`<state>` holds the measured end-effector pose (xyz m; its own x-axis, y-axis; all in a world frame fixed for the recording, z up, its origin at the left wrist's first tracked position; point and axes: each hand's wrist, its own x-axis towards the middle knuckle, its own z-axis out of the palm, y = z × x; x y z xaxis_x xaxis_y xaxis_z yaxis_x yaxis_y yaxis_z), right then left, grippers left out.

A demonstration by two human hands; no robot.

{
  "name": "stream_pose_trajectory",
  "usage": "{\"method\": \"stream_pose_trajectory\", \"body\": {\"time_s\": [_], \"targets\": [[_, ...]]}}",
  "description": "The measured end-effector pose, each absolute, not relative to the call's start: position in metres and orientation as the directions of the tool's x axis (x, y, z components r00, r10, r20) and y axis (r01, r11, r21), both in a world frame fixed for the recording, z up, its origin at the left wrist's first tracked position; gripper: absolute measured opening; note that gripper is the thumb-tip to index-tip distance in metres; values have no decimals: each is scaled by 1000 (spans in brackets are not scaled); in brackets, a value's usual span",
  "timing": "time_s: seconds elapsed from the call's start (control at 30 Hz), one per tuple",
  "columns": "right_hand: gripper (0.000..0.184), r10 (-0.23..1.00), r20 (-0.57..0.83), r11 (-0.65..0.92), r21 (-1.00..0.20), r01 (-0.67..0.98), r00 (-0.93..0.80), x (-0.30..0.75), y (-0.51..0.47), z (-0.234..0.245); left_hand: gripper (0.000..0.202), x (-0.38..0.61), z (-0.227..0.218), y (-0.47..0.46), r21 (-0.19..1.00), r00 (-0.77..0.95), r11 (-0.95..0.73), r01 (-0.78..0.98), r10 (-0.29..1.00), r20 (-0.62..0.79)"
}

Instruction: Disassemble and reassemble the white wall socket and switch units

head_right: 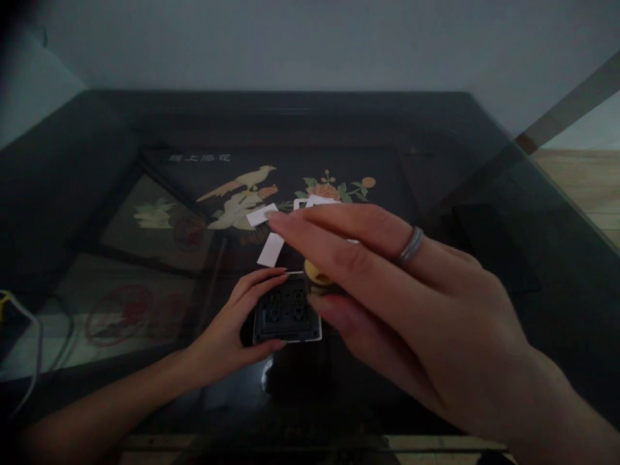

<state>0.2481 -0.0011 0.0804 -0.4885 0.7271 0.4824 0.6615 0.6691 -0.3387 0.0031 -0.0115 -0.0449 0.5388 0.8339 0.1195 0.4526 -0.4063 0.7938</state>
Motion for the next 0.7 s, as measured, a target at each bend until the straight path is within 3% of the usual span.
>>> {"method": "stream_pose_trajectory", "body": {"time_s": [0.17,0.27,0.37,0.7], "targets": [[32,692,555,709,-400,582,-462,242,-5,85,79,1,-48,-12,783,531,-416,463,837,132],[16,710,589,665,-383,641,-385,236,-9,81,78,1,-49,-12,780,533,-422,463,835,135],[21,736,605,589,-349,729,-305,235,-10,75,77,2,-47,-12,781,537,-418,464,834,127],[24,700,550,670,-285,686,-455,239,0,84,77,7,-45,-15,758,515,-430,490,845,146]]}}
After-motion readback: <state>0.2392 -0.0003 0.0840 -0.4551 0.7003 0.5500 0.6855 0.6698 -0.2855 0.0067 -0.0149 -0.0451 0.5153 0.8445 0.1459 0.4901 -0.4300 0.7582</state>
